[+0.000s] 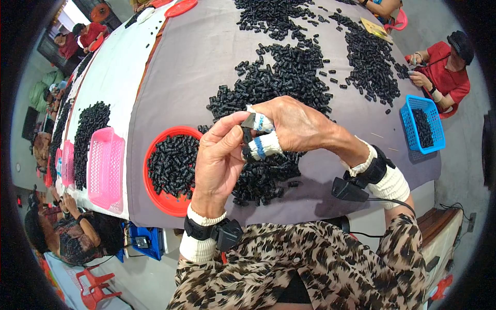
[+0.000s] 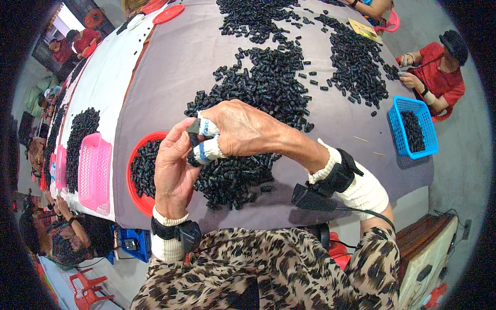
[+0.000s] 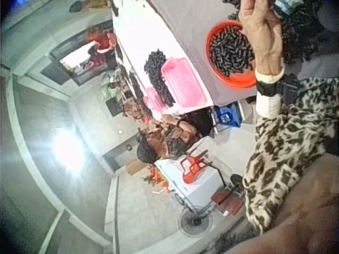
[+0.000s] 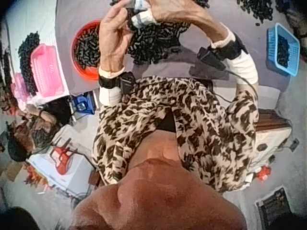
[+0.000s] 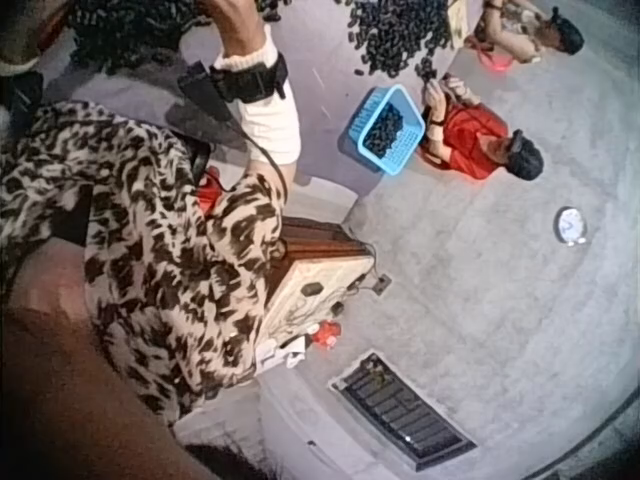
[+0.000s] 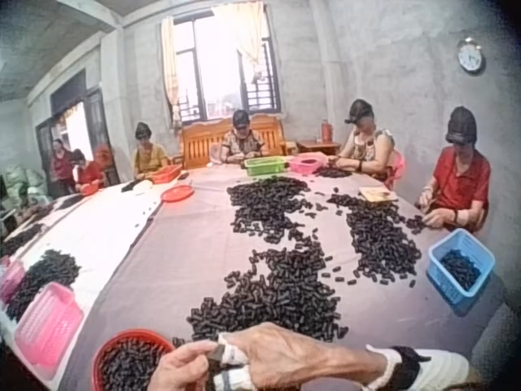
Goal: The recorder is assembling small black plastic components by hand at a workstation.
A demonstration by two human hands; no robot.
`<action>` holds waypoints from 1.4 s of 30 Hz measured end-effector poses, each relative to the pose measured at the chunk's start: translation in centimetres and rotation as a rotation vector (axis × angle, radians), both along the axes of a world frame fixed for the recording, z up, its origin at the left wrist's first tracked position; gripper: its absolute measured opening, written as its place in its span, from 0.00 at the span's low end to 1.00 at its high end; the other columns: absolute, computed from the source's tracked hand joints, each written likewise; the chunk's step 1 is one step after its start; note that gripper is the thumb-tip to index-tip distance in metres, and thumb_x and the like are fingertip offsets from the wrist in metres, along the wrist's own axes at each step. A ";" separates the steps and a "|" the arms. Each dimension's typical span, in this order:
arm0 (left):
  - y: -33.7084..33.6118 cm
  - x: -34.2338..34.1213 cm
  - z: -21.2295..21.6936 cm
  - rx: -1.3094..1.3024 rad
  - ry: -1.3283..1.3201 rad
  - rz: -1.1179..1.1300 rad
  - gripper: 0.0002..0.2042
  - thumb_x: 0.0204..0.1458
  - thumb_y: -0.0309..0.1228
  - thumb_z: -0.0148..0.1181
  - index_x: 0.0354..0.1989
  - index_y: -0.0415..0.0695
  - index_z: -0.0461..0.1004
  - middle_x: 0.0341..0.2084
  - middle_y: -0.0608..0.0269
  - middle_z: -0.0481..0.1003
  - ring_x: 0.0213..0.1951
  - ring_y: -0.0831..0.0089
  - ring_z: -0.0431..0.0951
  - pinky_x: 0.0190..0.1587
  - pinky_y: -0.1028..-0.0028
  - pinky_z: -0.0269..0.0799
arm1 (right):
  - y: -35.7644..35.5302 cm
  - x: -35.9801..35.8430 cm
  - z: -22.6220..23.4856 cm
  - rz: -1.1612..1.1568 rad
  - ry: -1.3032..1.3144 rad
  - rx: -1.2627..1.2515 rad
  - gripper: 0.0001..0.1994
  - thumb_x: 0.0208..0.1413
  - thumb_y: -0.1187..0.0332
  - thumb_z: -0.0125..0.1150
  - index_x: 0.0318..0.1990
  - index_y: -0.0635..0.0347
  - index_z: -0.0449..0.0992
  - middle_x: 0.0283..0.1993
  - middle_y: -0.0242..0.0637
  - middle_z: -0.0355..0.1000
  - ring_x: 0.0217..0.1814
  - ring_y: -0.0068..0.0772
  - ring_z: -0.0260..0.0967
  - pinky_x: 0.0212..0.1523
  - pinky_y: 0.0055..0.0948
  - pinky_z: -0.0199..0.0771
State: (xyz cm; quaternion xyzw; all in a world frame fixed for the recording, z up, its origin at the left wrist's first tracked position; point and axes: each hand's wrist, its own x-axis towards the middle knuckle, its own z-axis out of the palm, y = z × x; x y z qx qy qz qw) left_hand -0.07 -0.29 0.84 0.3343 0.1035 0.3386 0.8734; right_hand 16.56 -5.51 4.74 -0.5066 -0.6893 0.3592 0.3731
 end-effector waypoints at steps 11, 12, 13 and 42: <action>0.1 0.0 0.0 -0.016 -0.022 -0.010 0.12 0.53 0.24 0.52 0.46 0.36 0.69 0.38 0.58 0.74 0.39 0.73 0.76 0.43 0.73 0.73 | -0.2 -0.1 0.2 -0.036 0.023 0.009 0.17 0.39 0.58 0.63 0.27 0.66 0.71 0.21 0.40 0.69 0.22 0.31 0.65 0.27 0.30 0.65; 0.1 0.0 0.0 -0.011 -0.017 -0.015 0.12 0.53 0.24 0.52 0.46 0.36 0.69 0.38 0.58 0.74 0.39 0.72 0.75 0.43 0.72 0.73 | -0.2 -0.1 0.1 -0.029 0.002 0.015 0.17 0.39 0.59 0.63 0.27 0.66 0.71 0.20 0.40 0.69 0.22 0.32 0.65 0.27 0.31 0.64; 0.1 0.0 0.0 -0.006 -0.011 -0.020 0.12 0.53 0.24 0.52 0.46 0.36 0.69 0.38 0.57 0.74 0.40 0.72 0.75 0.43 0.72 0.73 | -0.1 -0.1 0.0 -0.022 -0.018 0.021 0.17 0.39 0.59 0.63 0.27 0.66 0.71 0.20 0.41 0.68 0.22 0.32 0.65 0.27 0.31 0.64; -0.3 0.1 0.4 -0.021 0.023 0.009 0.13 0.53 0.24 0.52 0.46 0.34 0.68 0.38 0.57 0.74 0.39 0.72 0.75 0.44 0.72 0.73 | -0.2 0.1 -1.2 -0.009 -0.159 0.156 0.12 0.42 0.70 0.60 0.34 0.65 0.69 0.24 0.40 0.70 0.24 0.32 0.67 0.28 0.31 0.66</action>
